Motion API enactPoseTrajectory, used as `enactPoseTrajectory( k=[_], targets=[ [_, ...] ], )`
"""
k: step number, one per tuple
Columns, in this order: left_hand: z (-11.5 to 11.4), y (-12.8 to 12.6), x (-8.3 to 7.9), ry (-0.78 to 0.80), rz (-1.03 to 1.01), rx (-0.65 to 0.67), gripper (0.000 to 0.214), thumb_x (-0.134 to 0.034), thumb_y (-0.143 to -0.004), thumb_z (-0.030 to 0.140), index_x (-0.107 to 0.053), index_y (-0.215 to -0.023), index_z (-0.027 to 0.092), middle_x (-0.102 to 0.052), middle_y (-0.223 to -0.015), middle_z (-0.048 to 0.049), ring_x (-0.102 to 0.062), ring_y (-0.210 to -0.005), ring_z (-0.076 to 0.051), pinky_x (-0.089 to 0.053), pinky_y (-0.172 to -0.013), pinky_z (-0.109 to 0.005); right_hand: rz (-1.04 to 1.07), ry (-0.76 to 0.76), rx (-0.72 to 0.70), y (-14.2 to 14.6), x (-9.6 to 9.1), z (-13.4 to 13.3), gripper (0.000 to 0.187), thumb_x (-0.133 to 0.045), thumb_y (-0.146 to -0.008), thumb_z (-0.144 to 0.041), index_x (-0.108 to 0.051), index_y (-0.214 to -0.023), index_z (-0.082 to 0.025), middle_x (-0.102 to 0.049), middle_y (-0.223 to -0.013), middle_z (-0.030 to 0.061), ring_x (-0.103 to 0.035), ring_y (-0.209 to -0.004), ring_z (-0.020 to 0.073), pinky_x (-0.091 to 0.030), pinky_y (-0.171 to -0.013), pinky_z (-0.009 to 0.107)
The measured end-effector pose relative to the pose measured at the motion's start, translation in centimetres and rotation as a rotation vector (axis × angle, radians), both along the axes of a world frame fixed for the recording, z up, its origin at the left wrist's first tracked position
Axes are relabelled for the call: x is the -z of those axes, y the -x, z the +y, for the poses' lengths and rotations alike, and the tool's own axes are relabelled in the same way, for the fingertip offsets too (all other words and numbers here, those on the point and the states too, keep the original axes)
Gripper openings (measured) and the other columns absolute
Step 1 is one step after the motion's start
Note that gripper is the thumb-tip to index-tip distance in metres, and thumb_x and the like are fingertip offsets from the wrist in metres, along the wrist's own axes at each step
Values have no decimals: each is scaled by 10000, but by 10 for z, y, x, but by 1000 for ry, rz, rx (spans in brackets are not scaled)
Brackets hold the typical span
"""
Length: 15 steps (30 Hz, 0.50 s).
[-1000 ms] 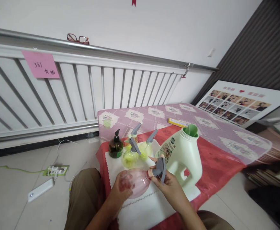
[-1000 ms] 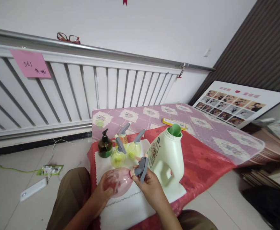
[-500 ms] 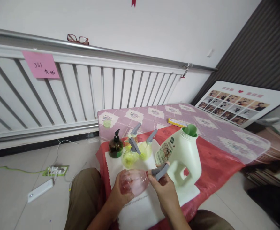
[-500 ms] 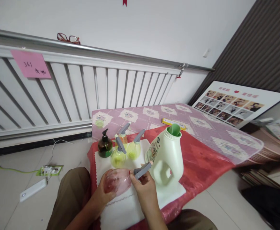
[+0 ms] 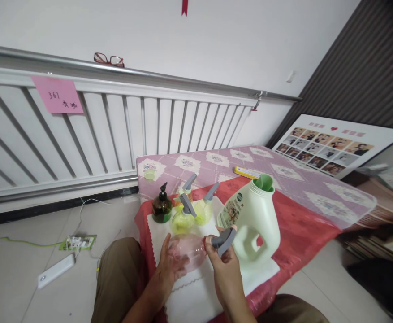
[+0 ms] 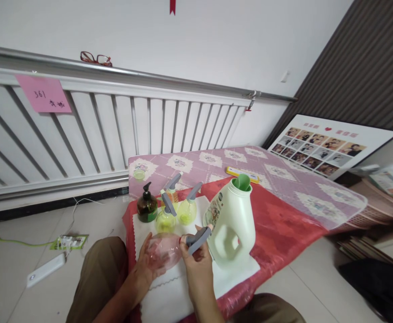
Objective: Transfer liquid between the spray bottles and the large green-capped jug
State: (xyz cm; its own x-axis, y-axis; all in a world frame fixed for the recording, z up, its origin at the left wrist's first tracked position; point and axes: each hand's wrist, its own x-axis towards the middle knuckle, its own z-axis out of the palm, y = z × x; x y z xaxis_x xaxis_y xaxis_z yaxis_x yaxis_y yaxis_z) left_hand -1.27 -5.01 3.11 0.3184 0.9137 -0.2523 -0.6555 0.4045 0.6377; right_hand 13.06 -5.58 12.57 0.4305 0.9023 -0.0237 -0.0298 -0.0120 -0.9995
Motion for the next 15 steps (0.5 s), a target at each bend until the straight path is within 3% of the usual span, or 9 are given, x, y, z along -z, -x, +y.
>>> enactPoseTrajectory(
  k=[4, 8, 12, 15],
  targets=[
    [1, 2, -6, 17, -17, -1, 755, -681, -675, 609, -304, -1304, 428, -263, -1456, -53, -609, -1014, -243, -447, -865, -406, -17, -23, -62, -2, -1, -1, 421, -720, -702, -451, -561, -1011, -214, -681, -902, 20, -623, -878, 202, -467, -905, 348],
    [1, 3, 2, -74, -38, -15, 681, -812, -605, 436, -420, -1160, 391, -412, -1314, -25, -588, -1050, -239, -430, -882, -384, -15, -53, -55, -6, 6, 0, 441, -727, -699, -433, -562, -1040, -207, -686, -886, 18, -631, -871, 199, -474, -902, 357],
    [0, -2, 17, -129, 24, -103, 881, -879, -469, 399, -383, -1198, 390, -429, -1309, -50, -576, -1069, -261, -439, -860, -371, -50, -58, -48, -11, 12, 0, 393, -713, -716, -436, -588, -1011, -208, -680, -901, 23, -619, -863, 199, -477, -888, 360],
    [-1, -3, 24, -139, 89, -81, 1021, -876, -468, 335, -301, -1309, 395, -378, -1382, -84, -547, -1139, -292, -406, -944, -413, -100, -33, -79, -15, 13, 0, 311, -692, -735, -452, -629, -904, -199, -679, -922, 42, -611, -890, 217, -477, -868, 354]
  ],
)
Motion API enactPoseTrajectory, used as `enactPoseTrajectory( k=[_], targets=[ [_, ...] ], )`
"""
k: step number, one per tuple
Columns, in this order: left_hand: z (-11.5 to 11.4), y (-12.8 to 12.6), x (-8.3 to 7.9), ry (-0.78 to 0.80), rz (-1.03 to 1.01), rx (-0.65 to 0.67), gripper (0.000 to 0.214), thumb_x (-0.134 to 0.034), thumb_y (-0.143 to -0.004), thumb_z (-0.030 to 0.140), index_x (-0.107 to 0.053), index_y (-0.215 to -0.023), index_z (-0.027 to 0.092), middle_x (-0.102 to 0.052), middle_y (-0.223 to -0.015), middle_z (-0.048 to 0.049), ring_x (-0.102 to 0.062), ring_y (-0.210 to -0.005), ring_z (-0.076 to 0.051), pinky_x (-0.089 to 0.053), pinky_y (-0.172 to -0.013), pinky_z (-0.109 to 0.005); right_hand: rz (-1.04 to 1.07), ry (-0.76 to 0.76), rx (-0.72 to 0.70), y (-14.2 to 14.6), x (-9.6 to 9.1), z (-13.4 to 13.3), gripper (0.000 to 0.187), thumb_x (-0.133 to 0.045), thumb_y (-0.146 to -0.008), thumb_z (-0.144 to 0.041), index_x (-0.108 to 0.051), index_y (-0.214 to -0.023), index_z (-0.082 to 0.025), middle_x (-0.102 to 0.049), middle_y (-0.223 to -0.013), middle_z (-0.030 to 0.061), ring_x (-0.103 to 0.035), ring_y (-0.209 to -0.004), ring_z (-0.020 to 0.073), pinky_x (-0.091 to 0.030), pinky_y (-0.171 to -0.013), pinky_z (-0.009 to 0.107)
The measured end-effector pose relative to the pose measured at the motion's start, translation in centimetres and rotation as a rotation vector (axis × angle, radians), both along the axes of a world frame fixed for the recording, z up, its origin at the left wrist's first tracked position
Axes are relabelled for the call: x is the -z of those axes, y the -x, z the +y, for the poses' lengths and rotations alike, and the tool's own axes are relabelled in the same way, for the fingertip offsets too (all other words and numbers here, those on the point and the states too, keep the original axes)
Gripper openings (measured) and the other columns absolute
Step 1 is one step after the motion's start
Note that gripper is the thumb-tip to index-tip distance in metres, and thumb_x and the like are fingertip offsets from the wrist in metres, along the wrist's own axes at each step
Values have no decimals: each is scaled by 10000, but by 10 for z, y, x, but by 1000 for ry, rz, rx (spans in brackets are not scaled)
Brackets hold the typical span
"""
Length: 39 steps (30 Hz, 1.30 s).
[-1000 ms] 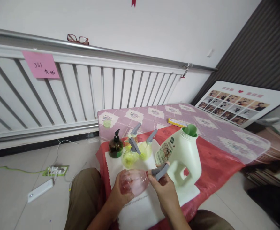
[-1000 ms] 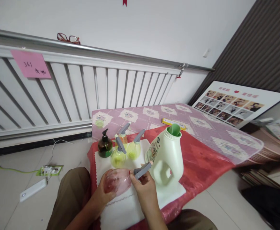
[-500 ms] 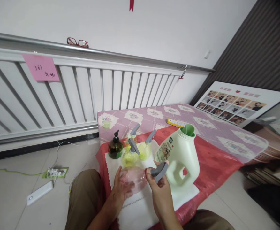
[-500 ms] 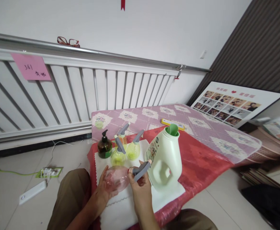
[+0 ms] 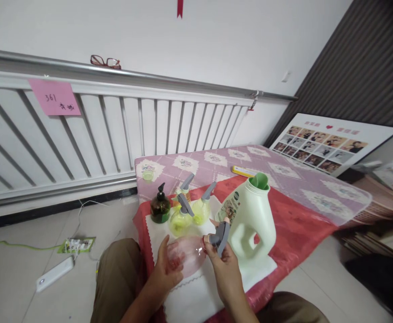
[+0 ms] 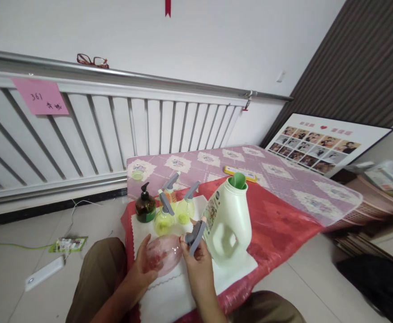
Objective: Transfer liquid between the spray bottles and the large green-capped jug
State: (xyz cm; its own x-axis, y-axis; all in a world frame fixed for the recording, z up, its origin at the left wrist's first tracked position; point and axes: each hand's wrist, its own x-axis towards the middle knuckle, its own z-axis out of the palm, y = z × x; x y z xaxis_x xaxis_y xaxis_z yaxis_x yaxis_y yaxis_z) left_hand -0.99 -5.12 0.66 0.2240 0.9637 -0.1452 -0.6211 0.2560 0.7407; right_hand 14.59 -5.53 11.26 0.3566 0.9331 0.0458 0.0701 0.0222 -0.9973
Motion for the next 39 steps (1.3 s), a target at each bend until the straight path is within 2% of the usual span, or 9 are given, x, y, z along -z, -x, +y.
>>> enactPoseTrajectory(
  k=[3, 7, 14, 18, 26, 30, 33, 36, 39],
  targets=[
    [-1, 2, 1, -16, 32, 47, 1023, -849, -506, 244, -276, -1343, 379, -379, -1402, -92, -470, -1244, -297, -330, -1036, -423, -31, 7, -62, -5, -2, 1, 311, -670, -756, -459, -637, -927, -201, -678, -937, 44, -609, -910, 223, -472, -863, 343],
    [-2, 5, -4, -42, 44, 71, 984, -815, -523, 198, -291, -1338, 370, -380, -1410, -88, -424, -1290, -295, -327, -1039, -404, -107, -2, -172, -14, -9, 1, 287, -629, -788, -463, -636, -902, -200, -674, -899, 35, -613, -887, 223, -470, -859, 341],
    [-1, 5, -8, -29, 65, 104, 936, -781, -556, 186, -288, -1320, 407, -266, -1463, -87, -557, -1140, -295, -465, -840, -349, -219, 7, -265, -25, -24, -1, 285, -619, -786, -459, -626, -893, -195, -679, -891, 47, -626, -874, 229, -485, -839, 332],
    [-1, 2, -6, -49, 109, 87, 977, -794, -518, 184, -282, -1314, 424, -199, -1493, -82, -586, -1078, -289, -486, -703, -296, -296, -13, -312, -27, -31, 0, 244, -592, -807, -442, -627, -851, -205, -666, -859, 34, -625, -840, 215, -492, -804, 308],
    [-6, 1, -1, -101, 175, 38, 1071, -809, -566, 247, -153, -1394, 418, -302, -1470, -88, -513, -1174, -280, -509, -824, -349, -367, 7, -252, -25, -24, 2, 276, -609, -777, -463, -631, -806, -189, -681, -851, 65, -628, -808, 233, -503, -774, 326],
    [-6, 0, 1, -96, 156, 52, 1159, -826, -574, 338, -32, -1410, 463, -227, -1513, -97, -529, -1148, -287, -528, -737, -330, -363, -9, -218, -25, -21, 1, 279, -605, -783, -458, -641, -831, -186, -686, -947, 85, -627, -852, 246, -494, -825, 351],
    [-4, 2, -4, -64, 82, 73, 1019, -750, -639, 527, -69, -1396, 491, -143, -1540, -59, -514, -1180, -295, -516, -764, -348, -341, 6, -236, -26, -20, -1, 269, -599, -792, -447, -640, -857, -189, -695, -923, 73, -643, -868, 249, -502, -827, 347],
    [-2, 4, -11, 50, -31, 50, 814, -604, -728, 634, -166, -1387, 442, -266, -1476, -81, -560, -1122, -277, -487, -848, -403, -348, 12, -283, -27, -20, -2, 254, -597, -798, -430, -647, -869, -191, -697, -939, 68, -653, -884, 243, -506, -825, 330],
    [-1, 5, -14, 69, -65, 38, 764, -653, -739, 551, -219, -1349, 400, -450, -1300, -80, -583, -1074, -254, -458, -895, -422, -354, 13, -281, -26, -21, -1, 250, -610, -782, -433, -646, -831, -190, -695, -902, 62, -656, -843, 237, -516, -776, 317]
  ],
)
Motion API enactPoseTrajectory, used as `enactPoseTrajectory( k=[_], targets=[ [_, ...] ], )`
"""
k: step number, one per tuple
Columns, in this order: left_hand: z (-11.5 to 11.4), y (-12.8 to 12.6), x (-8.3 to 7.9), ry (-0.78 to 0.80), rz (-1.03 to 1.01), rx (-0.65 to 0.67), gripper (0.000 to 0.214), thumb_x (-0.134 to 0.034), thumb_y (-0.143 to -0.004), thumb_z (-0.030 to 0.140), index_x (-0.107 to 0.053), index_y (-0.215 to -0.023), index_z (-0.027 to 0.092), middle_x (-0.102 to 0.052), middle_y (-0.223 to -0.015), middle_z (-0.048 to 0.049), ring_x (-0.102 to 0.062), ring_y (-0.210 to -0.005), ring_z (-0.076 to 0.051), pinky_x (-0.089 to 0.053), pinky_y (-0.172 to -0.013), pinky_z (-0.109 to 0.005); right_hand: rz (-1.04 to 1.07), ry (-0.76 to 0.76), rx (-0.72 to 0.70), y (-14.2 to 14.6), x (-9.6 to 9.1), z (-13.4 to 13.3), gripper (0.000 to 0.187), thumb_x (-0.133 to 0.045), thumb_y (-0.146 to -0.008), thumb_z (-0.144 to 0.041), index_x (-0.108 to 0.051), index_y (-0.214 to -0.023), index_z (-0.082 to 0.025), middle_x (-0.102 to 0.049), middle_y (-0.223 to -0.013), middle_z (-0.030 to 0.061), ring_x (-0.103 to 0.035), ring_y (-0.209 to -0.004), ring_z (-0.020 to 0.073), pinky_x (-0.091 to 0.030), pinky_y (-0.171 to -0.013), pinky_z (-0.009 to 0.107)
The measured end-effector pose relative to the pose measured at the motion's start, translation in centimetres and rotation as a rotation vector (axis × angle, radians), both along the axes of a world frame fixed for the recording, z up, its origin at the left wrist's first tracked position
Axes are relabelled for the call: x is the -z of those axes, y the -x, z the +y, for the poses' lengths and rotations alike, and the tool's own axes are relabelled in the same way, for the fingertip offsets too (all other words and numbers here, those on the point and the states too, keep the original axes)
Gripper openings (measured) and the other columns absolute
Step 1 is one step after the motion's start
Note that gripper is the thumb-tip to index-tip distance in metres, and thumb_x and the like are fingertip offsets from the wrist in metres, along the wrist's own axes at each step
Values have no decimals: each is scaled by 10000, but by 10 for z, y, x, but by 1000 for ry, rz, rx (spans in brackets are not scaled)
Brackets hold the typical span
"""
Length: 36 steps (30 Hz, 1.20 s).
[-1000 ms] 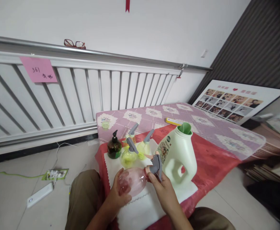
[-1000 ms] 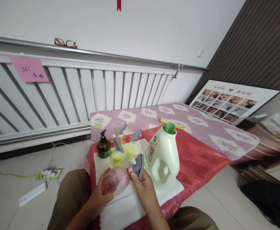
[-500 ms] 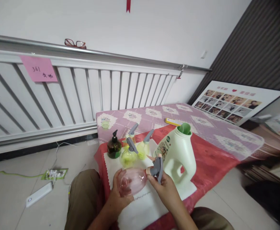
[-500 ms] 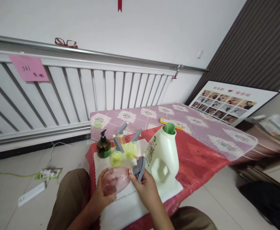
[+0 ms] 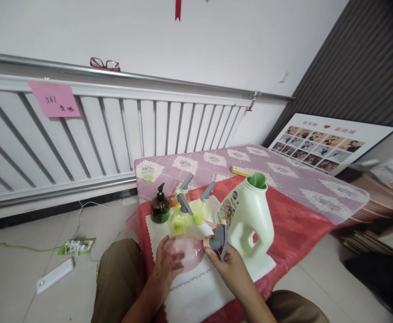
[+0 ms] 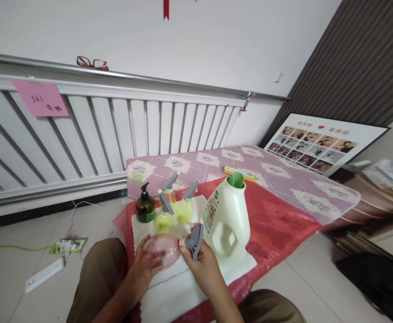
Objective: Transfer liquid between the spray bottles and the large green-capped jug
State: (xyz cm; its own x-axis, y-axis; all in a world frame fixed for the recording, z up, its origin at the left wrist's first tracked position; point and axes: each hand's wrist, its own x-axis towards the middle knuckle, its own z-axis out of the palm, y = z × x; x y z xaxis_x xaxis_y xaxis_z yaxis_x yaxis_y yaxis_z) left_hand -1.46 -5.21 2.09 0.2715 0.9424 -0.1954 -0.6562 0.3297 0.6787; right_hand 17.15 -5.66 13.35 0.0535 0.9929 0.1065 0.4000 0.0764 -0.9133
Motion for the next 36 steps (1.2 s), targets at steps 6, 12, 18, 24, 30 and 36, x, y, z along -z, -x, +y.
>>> enactPoseTrajectory(
  k=[6, 12, 18, 24, 30, 36],
  targets=[
    [-1, -1, 2, -117, 185, -41, 811, -734, -691, 402, -226, -1322, 365, -410, -1355, -65, -502, -1179, -239, -442, -924, -366, 6, 49, 119, 0, 1, 1, 294, -638, -737, -477, -646, -767, -184, -698, -781, 50, -650, -746, 244, -519, -708, 336],
    [-7, -1, 0, -195, 295, -26, 842, -752, -624, 221, -283, -1315, 323, -362, -1396, -75, -450, -1234, -250, -398, -1018, -385, 106, 78, 168, 3, 4, -1, 360, -665, -720, -511, -697, -839, -174, -744, -835, 76, -665, -834, 275, -515, -771, 355],
    [-8, -3, 5, -234, 341, -63, 859, -776, -583, 229, -312, -1303, 294, -392, -1382, -86, -418, -1269, -282, -345, -1077, -437, 180, 67, 209, 10, 6, -1, 372, -671, -715, -524, -689, -847, -178, -738, -850, 63, -662, -830, 261, -517, -780, 357],
    [-6, -3, 8, -194, 338, -46, 911, -785, -568, 223, -305, -1337, 310, -375, -1419, -88, -421, -1272, -294, -388, -1046, -432, 341, 37, 293, 5, 22, 1, 504, -721, -689, -482, -621, -1100, -208, -694, -1105, 78, -636, -1011, 260, -477, -934, 408],
    [-6, -2, 7, -198, 322, 7, 942, -757, -585, 155, -260, -1372, 303, -356, -1436, -105, -442, -1257, -284, -429, -1002, -392, 305, 78, 175, -10, 17, 3, 469, -721, -692, -481, -649, -1060, -201, -722, -1039, 87, -649, -981, 269, -464, -948, 441],
    [-4, 0, 3, -196, 337, 74, 923, -740, -591, 136, -265, -1364, 307, -338, -1451, -109, -487, -1220, -277, -479, -910, -336, 214, 129, -6, -25, 0, 5, 436, -725, -692, -475, -676, -1034, -208, -726, -1065, 94, -641, -1019, 280, -436, -978, 468]
  ],
)
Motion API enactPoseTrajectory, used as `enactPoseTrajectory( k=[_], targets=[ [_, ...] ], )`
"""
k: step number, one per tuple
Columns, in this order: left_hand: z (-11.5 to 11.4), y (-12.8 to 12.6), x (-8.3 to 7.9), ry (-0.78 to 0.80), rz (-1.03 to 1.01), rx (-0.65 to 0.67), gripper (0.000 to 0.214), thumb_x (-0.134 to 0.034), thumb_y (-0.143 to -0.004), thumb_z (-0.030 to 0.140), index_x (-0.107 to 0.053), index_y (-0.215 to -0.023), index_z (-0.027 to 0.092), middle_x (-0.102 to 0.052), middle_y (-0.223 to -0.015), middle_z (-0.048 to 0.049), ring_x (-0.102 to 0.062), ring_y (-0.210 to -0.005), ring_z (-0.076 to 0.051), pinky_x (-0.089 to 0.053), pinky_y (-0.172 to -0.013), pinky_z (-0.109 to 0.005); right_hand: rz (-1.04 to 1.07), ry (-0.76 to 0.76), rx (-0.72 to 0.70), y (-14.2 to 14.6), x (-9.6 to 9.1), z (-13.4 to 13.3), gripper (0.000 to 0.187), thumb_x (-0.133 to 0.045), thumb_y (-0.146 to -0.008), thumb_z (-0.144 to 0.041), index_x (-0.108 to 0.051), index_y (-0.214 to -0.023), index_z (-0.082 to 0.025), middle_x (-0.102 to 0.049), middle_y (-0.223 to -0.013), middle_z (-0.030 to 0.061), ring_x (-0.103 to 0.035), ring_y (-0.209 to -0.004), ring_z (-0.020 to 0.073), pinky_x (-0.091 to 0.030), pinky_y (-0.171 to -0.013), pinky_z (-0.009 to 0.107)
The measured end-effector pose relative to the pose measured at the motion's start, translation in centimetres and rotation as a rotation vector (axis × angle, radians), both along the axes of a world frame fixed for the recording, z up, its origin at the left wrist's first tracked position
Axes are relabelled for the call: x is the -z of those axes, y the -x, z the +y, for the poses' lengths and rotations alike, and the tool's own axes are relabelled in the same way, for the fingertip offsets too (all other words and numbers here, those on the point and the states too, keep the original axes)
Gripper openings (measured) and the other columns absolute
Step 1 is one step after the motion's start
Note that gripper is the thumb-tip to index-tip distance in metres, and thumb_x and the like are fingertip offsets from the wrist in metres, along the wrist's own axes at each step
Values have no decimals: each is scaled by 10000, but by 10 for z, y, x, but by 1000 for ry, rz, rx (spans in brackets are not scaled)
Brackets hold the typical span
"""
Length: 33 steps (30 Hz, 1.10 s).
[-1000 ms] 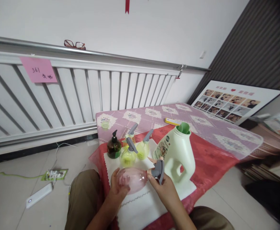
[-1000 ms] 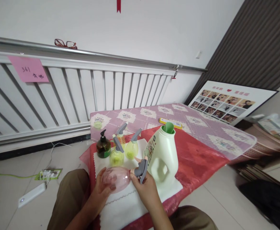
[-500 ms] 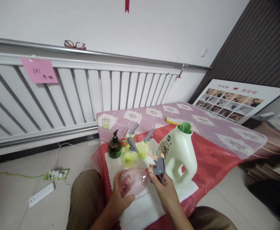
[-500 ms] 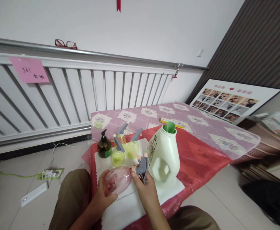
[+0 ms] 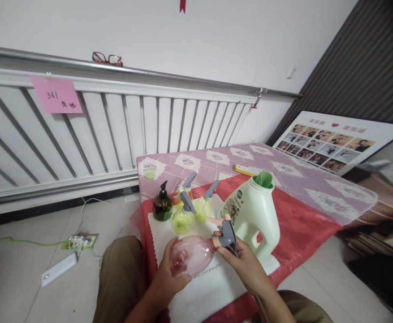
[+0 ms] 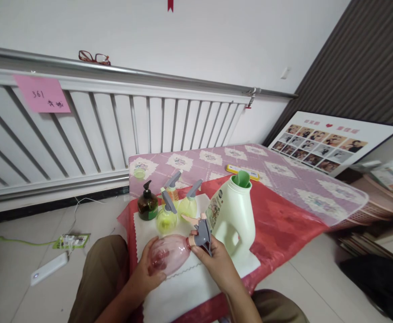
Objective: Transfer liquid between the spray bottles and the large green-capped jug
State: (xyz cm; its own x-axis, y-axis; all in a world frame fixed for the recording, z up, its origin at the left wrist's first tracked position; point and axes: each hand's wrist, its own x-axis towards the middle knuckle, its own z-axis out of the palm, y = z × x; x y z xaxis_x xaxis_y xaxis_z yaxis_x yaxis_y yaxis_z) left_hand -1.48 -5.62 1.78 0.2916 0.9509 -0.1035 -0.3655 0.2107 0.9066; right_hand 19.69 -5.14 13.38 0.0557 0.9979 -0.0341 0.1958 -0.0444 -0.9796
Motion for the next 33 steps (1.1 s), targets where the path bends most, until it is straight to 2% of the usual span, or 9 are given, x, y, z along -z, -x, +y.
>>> enactPoseTrajectory(
  k=[4, 8, 11, 15, 18, 23, 29, 33],
  targets=[
    [0, -3, -3, 40, -40, 0, 923, -752, -580, 186, -255, -1346, 319, -310, -1454, -124, -529, -1181, -295, -508, -790, -298, -52, -4, -80, -3, -7, 3, 393, -710, -714, -458, -674, -1008, -199, -733, -1006, 85, -650, -976, 275, -458, -945, 449],
    [1, -5, -5, 50, -59, -5, 924, -769, -574, 223, -262, -1342, 304, -405, -1376, -132, -558, -1143, -294, -508, -809, -312, -70, -10, -106, -4, -9, 6, 406, -712, -708, -458, -675, -1014, -193, -734, -980, 81, -653, -953, 278, -476, -913, 437],
    [1, -3, -4, 44, -45, 33, 938, -777, -574, 228, -264, -1355, 316, -377, -1407, -118, -548, -1161, -294, -504, -835, -316, -67, -14, -108, -4, -8, 8, 424, -728, -683, -470, -686, -999, -191, -740, -947, 79, -662, -918, 281, -495, -881, 432],
    [0, -3, -1, 15, -39, -21, 966, -773, -566, 203, -244, -1364, 327, -397, -1392, -111, -561, -1123, -275, -512, -759, -281, -79, -21, -126, -3, -8, 10, 418, -719, -691, -471, -678, -991, -183, -739, -928, 80, -662, -900, 273, -502, -861, 416],
    [-3, -4, 2, 26, -24, -28, 952, -773, -588, 223, -232, -1362, 345, -409, -1376, -101, -577, -1058, -243, -506, -725, -270, -92, -22, -81, 1, -8, 10, 397, -728, -677, -467, -669, -946, -180, -736, -886, 68, -662, -862, 261, -509, -830, 390],
    [-6, -6, 3, -12, -16, -77, 909, -763, -607, 194, -232, -1328, 345, -401, -1366, -96, -507, -1159, -249, -480, -856, -324, -100, -34, 16, 9, -2, 5, 359, -722, -674, -454, -660, -893, -176, -720, -825, 54, -659, -800, 244, -513, -771, 358],
    [-10, -9, -7, -44, 46, -134, 924, -761, -601, 216, -247, -1358, 353, -365, -1417, -90, -520, -1158, -267, -492, -853, -341, -77, -53, 127, 19, 6, -4, 317, -699, -707, -435, -659, -886, -176, -702, -816, 45, -641, -770, 228, -507, -729, 331],
    [-14, -13, -14, -37, 129, -126, 928, -723, -630, 173, -191, -1365, 368, -234, -1491, -98, -575, -1091, -237, -505, -800, -311, -30, -72, 216, 28, 10, -10, 281, -701, -706, -435, -663, -816, -179, -696, -777, 37, -629, -752, 214, -502, -722, 308]
  ],
)
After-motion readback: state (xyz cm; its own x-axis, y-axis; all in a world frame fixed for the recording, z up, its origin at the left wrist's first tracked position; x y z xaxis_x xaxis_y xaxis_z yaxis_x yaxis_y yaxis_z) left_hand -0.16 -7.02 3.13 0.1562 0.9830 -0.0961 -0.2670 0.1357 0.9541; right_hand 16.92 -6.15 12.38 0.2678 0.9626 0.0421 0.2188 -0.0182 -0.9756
